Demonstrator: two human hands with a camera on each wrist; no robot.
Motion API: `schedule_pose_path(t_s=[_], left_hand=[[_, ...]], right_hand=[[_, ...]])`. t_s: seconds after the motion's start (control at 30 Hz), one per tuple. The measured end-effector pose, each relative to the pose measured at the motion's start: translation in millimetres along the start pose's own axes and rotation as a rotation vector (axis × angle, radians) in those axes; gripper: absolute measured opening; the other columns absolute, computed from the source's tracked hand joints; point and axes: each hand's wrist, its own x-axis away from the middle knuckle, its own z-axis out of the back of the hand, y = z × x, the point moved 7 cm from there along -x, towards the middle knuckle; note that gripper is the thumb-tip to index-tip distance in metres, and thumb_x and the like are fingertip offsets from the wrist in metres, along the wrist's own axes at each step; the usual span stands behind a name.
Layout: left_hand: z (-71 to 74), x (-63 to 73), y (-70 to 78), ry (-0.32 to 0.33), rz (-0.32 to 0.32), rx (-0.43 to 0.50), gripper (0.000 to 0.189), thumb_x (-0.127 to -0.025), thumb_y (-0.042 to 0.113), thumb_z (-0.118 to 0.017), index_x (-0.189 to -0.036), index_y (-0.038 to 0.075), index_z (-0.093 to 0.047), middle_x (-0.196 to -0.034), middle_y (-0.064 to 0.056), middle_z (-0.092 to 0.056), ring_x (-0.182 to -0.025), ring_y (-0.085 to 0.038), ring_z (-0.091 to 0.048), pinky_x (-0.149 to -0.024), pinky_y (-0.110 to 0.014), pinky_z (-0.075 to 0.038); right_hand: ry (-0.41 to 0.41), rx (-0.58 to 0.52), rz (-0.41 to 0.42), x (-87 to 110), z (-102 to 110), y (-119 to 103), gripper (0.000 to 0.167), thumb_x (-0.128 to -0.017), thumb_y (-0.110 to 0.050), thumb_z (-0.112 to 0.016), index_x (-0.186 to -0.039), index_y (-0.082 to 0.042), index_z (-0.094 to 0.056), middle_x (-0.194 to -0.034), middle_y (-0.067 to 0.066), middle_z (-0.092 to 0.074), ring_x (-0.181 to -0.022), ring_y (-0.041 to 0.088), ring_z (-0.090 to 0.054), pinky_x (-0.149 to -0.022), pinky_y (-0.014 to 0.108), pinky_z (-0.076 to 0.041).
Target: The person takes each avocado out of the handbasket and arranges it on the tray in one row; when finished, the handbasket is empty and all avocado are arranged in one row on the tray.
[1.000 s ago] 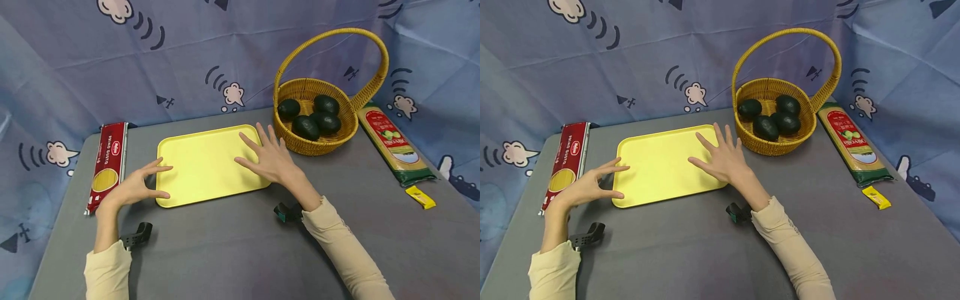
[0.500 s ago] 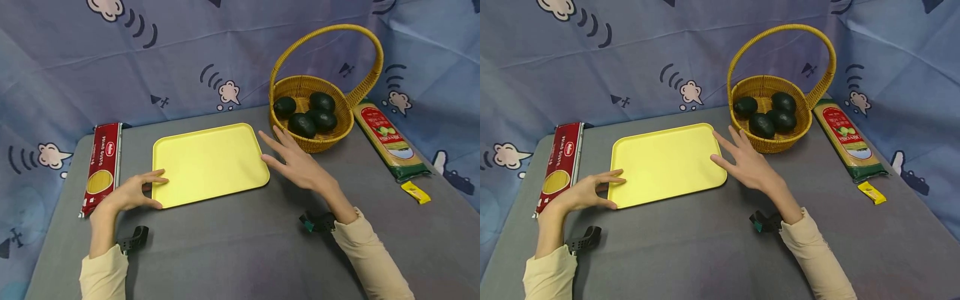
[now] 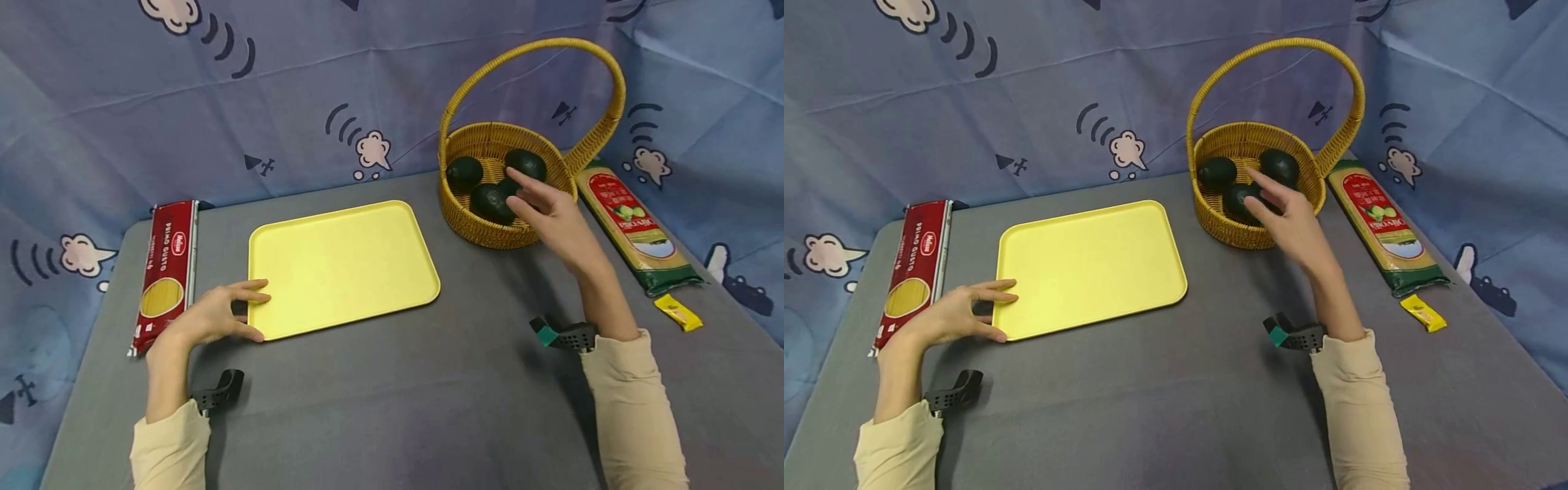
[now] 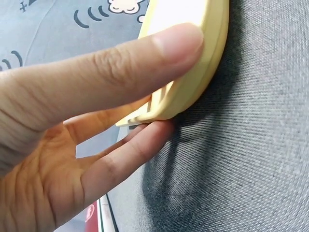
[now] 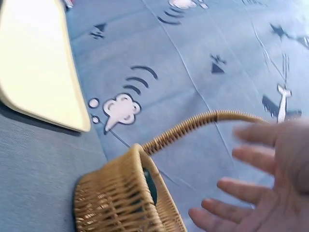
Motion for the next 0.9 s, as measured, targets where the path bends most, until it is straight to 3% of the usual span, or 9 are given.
schedule_pose_path(t_s=[0.1, 0.2, 0.4, 0.53, 0.73, 0.83, 0.9], left_hand=[[1.1, 0.3, -0.7, 0.012, -0.004, -0.016, 0.068, -0.07, 0.024, -0.086, -0.126, -0.004, -0.06, -0.147, -0.02, -0.039, -0.134, -0.045, -0.03, -0.105, -0.059, -0.031], [2.0, 1.0, -2.1, 0.019, -0.011, -0.02, 0.068, -0.069, 0.024, -0.087, -0.125, -0.004, -0.061, -0.146, -0.02, -0.041, -0.135, -0.045, -0.03, -0.106, -0.06, -0.027], [3.7, 2.9, -4.0, 0.03, -0.005, -0.014, 0.068, -0.068, 0.023, -0.087, -0.125, -0.004, -0.061, -0.145, -0.021, -0.042, -0.134, -0.045, -0.031, -0.106, -0.06, -0.028], [4.2, 2.7, -3.0, 0.035, 0.006, -0.014, 0.068, -0.069, 0.023, -0.087, -0.125, -0.004, -0.061, -0.145, -0.021, -0.042, -0.134, -0.045, -0.031, -0.106, -0.059, -0.029], [3.8, 0.7, -2.1, 0.034, 0.016, -0.01, 0.067, -0.07, 0.02, -0.087, -0.126, -0.004, -0.061, -0.145, -0.021, -0.041, -0.134, -0.044, -0.031, -0.106, -0.059, -0.03], [3.8, -0.1, -1.9, 0.033, 0.016, -0.014, 0.066, -0.07, 0.02, -0.087, -0.126, -0.003, -0.061, -0.146, -0.02, -0.041, -0.134, -0.044, -0.031, -0.106, -0.058, -0.03], [4.4, -0.5, -2.2, 0.036, 0.019, -0.013, 0.066, -0.069, 0.02, -0.087, -0.126, -0.002, -0.061, -0.146, -0.02, -0.041, -0.135, -0.043, -0.031, -0.106, -0.058, -0.03]], right_hand=[[0.055, -0.163, -0.094, -12.6, 17.6, 16.3, 0.054, -0.097, -0.023, -0.058, -0.148, -0.017, -0.04, -0.15, 0.008, -0.038, -0.129, 0.018, -0.044, -0.085, 0.015, -0.049], [0.046, -0.301, -0.188, -29.3, 30.0, 34.4, 0.057, -0.092, -0.017, -0.064, -0.146, -0.014, -0.043, -0.15, 0.007, -0.035, -0.129, 0.021, -0.042, -0.08, 0.013, -0.051], [-0.033, -0.312, -0.324, -59.4, 45.7, 66.0, 0.054, -0.086, -0.01, -0.07, -0.136, -0.023, -0.056, -0.134, -0.005, -0.052, -0.105, 0.005, -0.058, -0.076, 0.017, -0.054], [-0.1, -0.198, -0.287, -72.3, 58.2, 76.1, 0.051, -0.086, -0.008, -0.07, -0.134, -0.025, -0.059, -0.12, -0.011, -0.059, -0.096, 0.001, -0.062, -0.076, 0.017, -0.054], [-0.23, 0.16, -0.249, -86.6, 77.0, 87.3, 0.057, -0.089, -0.024, -0.069, -0.142, -0.023, -0.049, -0.137, -0.005, -0.052, -0.104, -0.004, -0.053, -0.083, 0.015, -0.05], [-0.291, 0.256, -0.275, -93.2, 82.4, 93.0, 0.058, -0.089, -0.028, -0.069, -0.143, -0.024, -0.048, -0.136, -0.002, -0.055, -0.1, -0.007, -0.052, -0.098, 0.032, -0.046], [-0.329, 0.304, -0.278, -97.5, 83.6, 93.8, 0.058, -0.089, -0.027, -0.069, -0.143, -0.022, -0.048, -0.135, 0.007, -0.056, -0.099, -0.007, -0.054, -0.103, 0.047, -0.04]])
